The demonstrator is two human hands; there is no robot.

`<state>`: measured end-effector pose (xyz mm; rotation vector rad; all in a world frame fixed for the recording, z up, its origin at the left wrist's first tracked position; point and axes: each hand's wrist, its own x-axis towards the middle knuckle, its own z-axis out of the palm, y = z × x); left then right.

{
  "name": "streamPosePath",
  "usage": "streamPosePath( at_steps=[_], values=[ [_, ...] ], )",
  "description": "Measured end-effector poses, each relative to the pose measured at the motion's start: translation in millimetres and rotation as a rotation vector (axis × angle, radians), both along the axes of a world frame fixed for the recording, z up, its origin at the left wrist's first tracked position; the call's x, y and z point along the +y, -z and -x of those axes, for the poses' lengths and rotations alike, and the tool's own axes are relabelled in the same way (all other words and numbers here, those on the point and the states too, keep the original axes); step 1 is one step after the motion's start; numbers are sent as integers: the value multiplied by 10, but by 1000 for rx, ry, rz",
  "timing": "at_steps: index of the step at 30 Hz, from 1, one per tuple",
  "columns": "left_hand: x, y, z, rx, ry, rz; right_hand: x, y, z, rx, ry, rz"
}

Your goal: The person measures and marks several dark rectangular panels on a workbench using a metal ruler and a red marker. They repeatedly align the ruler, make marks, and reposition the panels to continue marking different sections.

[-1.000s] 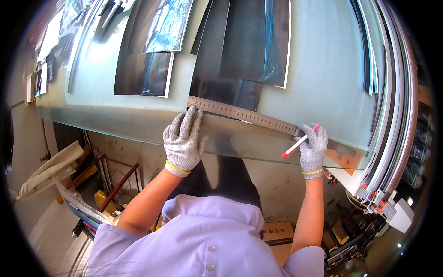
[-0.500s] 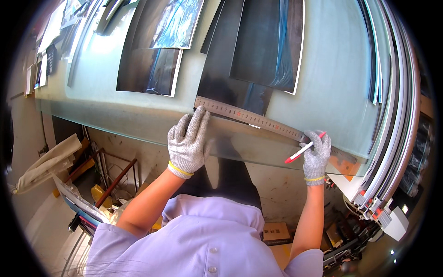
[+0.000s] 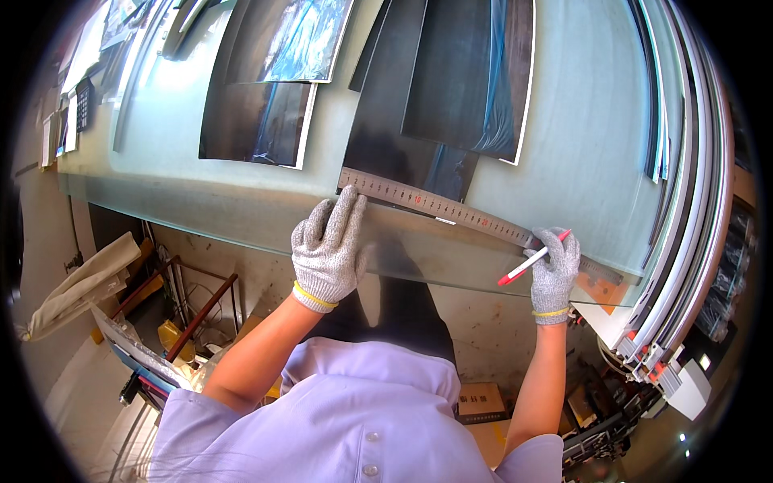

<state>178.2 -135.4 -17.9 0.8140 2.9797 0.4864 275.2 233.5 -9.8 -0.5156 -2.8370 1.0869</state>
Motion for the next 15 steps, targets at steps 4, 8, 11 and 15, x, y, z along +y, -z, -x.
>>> streamPosePath(
  at_steps=[4, 8, 11, 15],
  values=[
    [8, 2, 0, 8, -1, -1, 23, 46, -38, -7, 22, -31],
    [7, -20, 16, 15, 2, -4, 11, 9, 6, -18, -5, -201],
    [4, -11, 12, 14, 5, -5, 0, 13, 20, -26, 6, -201],
    [-2, -20, 25, 13, 9, -27, 2, 12, 19, -46, -11, -191]
  ],
)
